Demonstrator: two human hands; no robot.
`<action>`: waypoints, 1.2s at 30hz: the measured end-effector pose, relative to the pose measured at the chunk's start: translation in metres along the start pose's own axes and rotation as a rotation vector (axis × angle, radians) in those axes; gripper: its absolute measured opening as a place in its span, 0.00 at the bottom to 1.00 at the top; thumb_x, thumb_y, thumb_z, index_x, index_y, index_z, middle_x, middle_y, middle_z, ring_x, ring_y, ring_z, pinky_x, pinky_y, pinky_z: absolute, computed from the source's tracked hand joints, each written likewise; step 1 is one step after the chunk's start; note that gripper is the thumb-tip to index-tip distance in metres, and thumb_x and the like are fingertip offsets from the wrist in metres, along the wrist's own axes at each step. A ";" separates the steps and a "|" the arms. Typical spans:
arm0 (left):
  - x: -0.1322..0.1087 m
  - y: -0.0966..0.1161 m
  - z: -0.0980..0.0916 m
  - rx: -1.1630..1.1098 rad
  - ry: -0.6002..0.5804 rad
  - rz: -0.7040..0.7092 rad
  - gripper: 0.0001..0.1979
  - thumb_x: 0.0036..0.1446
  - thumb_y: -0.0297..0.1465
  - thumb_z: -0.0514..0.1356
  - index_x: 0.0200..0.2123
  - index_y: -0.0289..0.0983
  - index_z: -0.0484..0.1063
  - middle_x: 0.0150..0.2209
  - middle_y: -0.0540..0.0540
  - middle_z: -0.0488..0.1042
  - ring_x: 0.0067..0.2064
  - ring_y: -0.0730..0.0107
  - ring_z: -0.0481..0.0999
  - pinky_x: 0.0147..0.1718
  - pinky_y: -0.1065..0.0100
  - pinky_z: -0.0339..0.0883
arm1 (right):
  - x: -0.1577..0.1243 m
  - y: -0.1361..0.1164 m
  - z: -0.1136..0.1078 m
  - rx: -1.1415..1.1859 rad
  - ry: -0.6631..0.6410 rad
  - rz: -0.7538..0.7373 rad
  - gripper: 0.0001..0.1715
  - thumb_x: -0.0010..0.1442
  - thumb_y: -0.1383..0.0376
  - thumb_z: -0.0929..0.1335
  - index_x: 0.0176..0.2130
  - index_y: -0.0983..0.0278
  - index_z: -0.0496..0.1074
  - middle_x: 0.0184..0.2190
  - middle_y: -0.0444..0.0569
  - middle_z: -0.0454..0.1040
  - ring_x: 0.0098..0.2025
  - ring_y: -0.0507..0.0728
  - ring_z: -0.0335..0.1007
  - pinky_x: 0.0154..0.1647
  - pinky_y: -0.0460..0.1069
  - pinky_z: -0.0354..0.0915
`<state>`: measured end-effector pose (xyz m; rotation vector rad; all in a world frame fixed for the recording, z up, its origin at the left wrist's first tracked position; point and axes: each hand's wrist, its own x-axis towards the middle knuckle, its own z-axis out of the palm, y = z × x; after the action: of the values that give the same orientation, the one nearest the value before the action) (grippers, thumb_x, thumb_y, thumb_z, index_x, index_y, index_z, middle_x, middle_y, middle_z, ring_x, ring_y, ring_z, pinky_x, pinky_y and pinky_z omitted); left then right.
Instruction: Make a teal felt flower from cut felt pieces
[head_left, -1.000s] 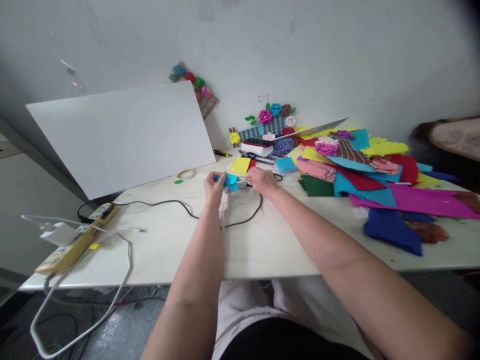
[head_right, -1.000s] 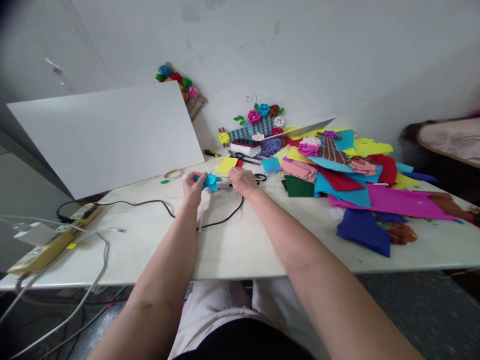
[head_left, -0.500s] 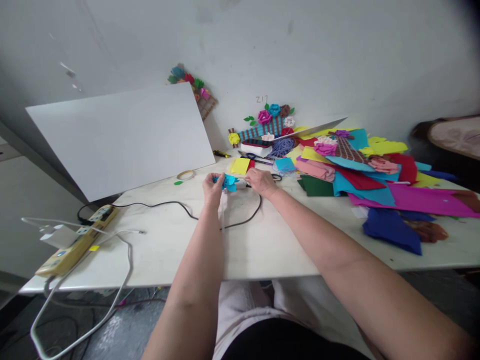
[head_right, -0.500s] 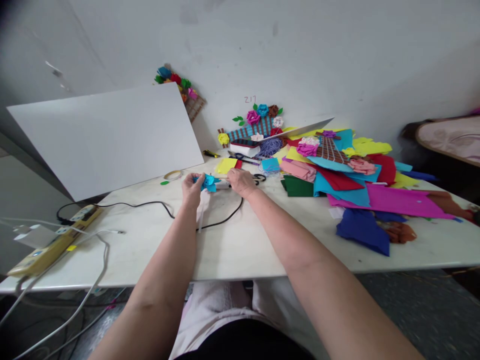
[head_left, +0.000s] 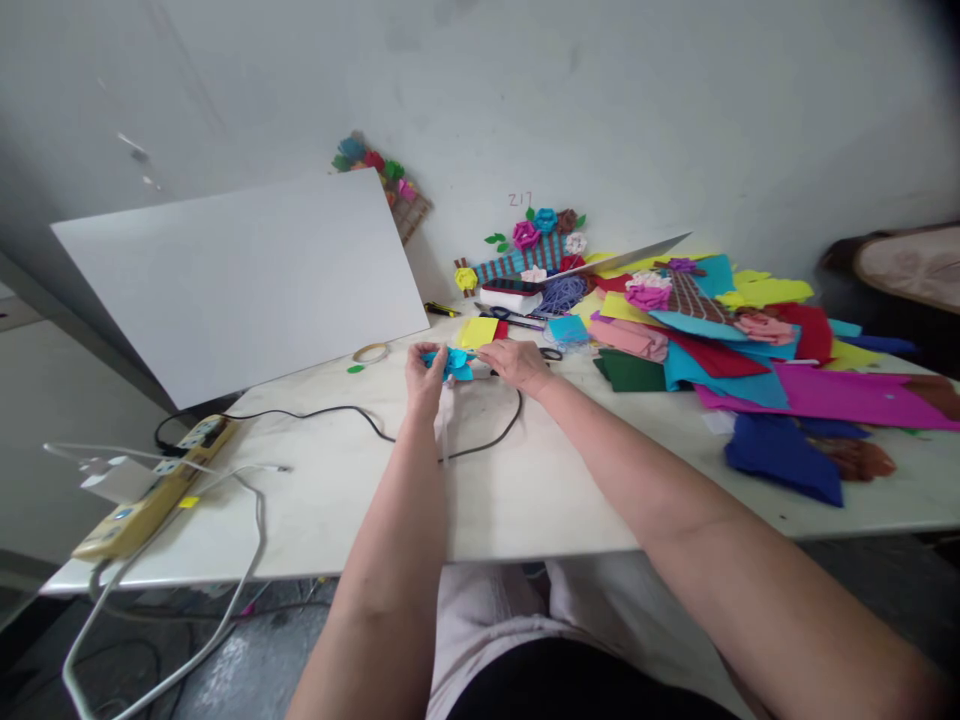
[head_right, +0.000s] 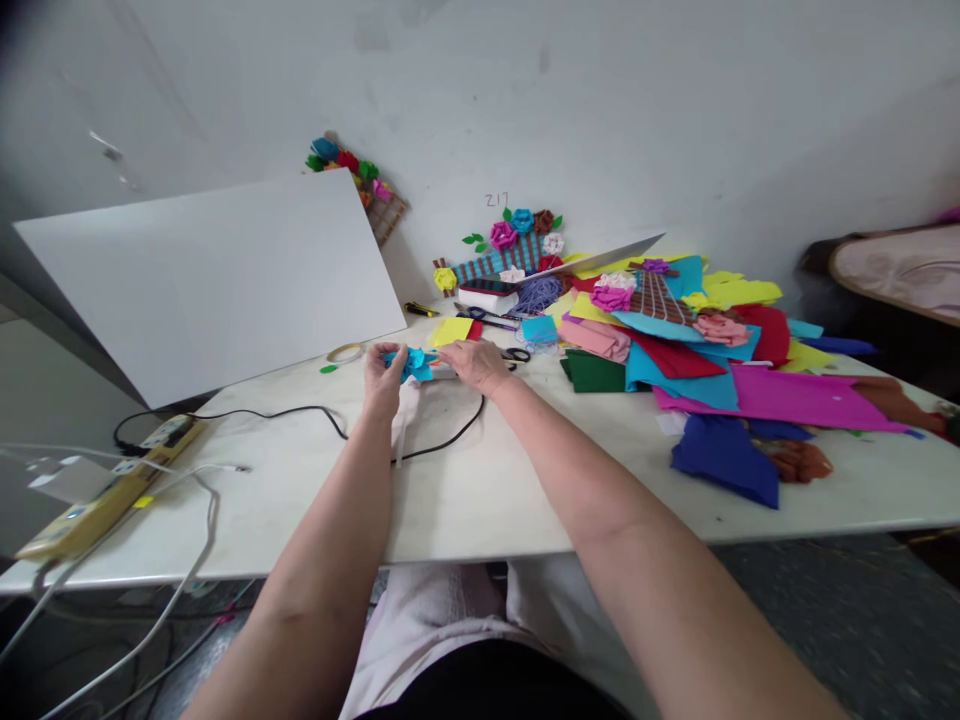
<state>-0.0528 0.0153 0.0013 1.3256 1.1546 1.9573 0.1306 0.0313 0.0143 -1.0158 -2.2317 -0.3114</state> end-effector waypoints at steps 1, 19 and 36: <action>0.000 0.000 0.000 -0.001 -0.022 -0.003 0.20 0.44 0.40 0.66 0.38 0.37 0.67 0.29 0.50 0.69 0.28 0.77 0.69 0.28 0.74 0.64 | 0.000 0.001 0.000 0.009 0.009 -0.005 0.19 0.65 0.58 0.58 0.41 0.62 0.74 0.38 0.49 0.78 0.37 0.53 0.71 0.31 0.47 0.53; -0.009 0.010 0.001 -0.137 -0.268 -0.096 0.20 0.37 0.36 0.70 0.35 0.35 0.74 0.36 0.44 0.77 0.29 0.74 0.73 0.27 0.72 0.68 | 0.001 -0.004 -0.006 0.095 0.014 0.074 0.18 0.62 0.59 0.61 0.48 0.65 0.70 0.40 0.51 0.78 0.37 0.56 0.73 0.33 0.47 0.59; -0.009 0.012 0.003 -0.140 -0.249 -0.238 0.23 0.35 0.39 0.70 0.36 0.34 0.73 0.26 0.49 0.73 0.24 0.76 0.71 0.23 0.73 0.66 | 0.003 0.001 0.007 0.235 0.085 0.077 0.12 0.59 0.63 0.65 0.38 0.60 0.78 0.38 0.48 0.78 0.39 0.53 0.72 0.37 0.45 0.62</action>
<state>-0.0460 0.0032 0.0080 1.2545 0.9868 1.6215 0.1260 0.0368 0.0112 -0.9413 -2.0894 -0.0549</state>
